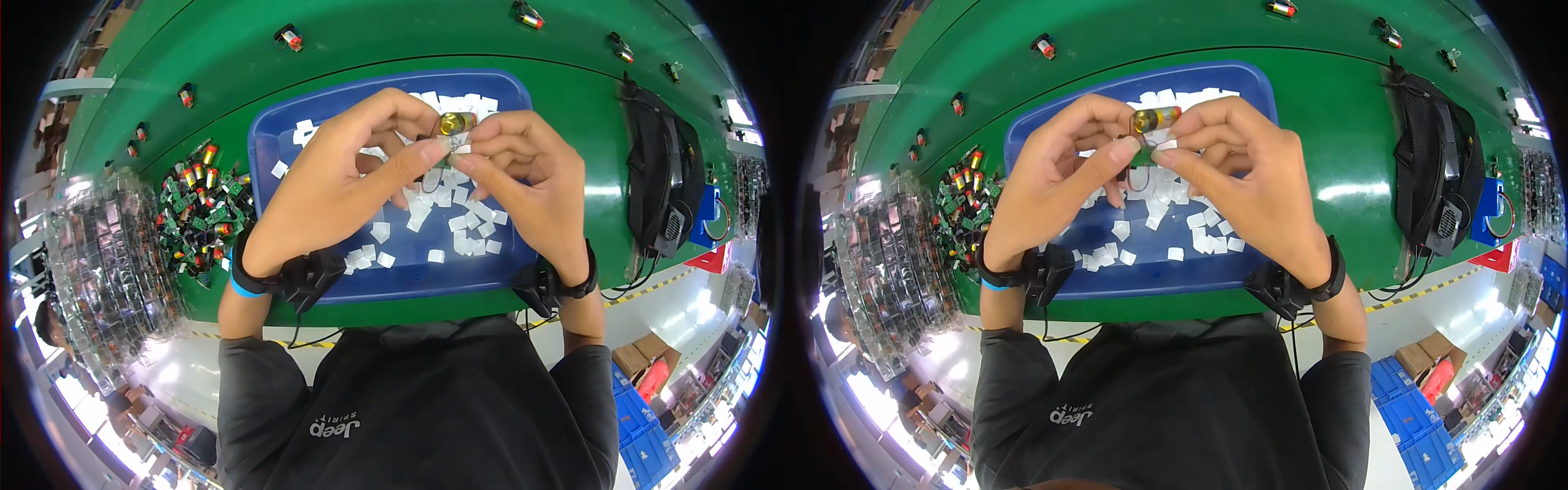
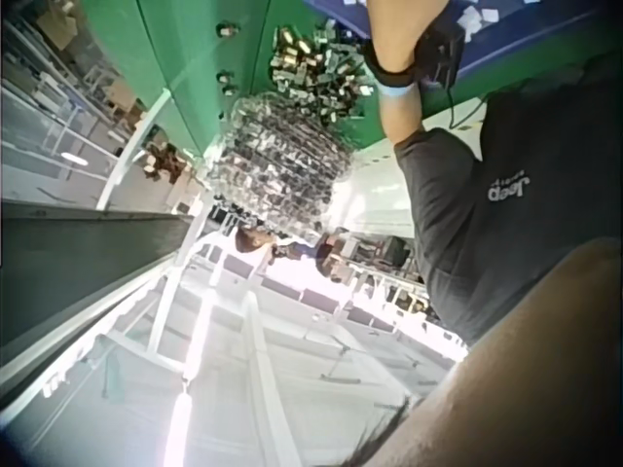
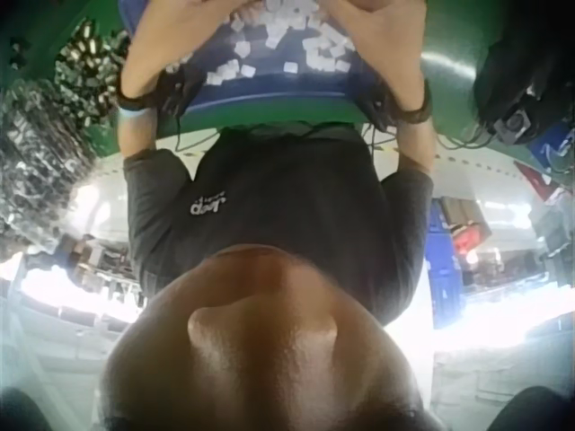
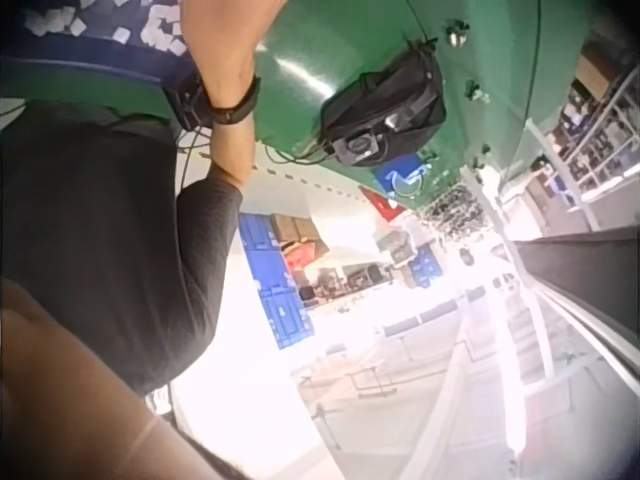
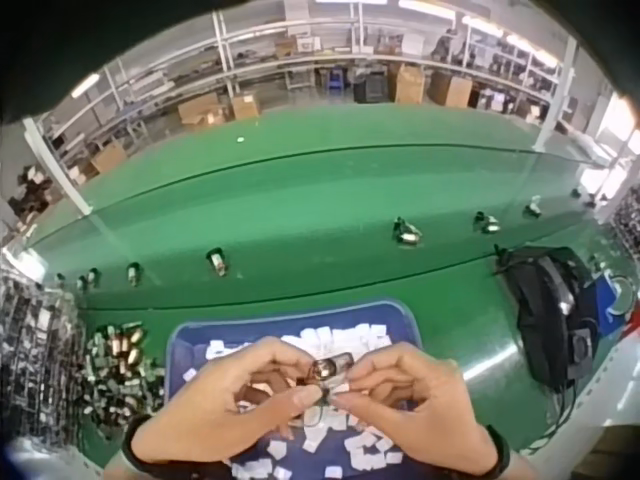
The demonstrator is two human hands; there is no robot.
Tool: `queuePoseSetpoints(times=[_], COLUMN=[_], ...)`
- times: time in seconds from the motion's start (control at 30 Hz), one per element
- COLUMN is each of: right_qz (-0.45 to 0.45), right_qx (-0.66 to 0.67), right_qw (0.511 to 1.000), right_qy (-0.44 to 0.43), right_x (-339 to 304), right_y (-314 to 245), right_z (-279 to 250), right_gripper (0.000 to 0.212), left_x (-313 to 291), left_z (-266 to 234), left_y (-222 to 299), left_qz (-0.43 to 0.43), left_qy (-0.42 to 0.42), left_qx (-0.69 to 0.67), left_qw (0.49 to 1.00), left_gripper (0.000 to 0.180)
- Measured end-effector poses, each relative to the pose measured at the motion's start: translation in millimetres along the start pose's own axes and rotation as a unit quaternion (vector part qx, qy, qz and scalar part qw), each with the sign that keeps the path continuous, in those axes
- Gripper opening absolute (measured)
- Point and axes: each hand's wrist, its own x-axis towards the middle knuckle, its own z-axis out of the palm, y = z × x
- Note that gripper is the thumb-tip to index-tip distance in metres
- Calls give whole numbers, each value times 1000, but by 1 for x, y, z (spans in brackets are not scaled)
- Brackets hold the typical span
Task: Assembling electronic components by inserting small white pieces into cylindrical casings on an assembly line.
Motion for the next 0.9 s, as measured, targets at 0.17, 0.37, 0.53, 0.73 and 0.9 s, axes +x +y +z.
queuePoseSetpoints(times=[0.17, 0.37, 0.53, 0.73, 0.9], right_qz=[-1, 24, 10, -6, -77], right_qx=[-66, -39, -69, -103, -149], right_qw=[998, 999, 997, 993, 986], right_qy=[-10, -18, -25, -60, -2], right_x=[0, 2, 3, 2, 9], right_y=[-3, -3, -3, -6, 2], right_z=[-3, -5, -6, -9, -24], right_gripper=[21, 17, 16, 14, 18], left_x=[-2, -1, 1, 0, -1], left_z=[6, 7, 8, 7, 0], left_y=[-7, -7, -8, -11, -6], left_qz=[41, 48, 29, 28, 41], left_qy=[28, 32, 29, 26, 52], left_qx=[22, 38, 17, 8, 8], left_qw=[998, 998, 999, 999, 998], left_gripper=[22, 22, 23, 24, 23])
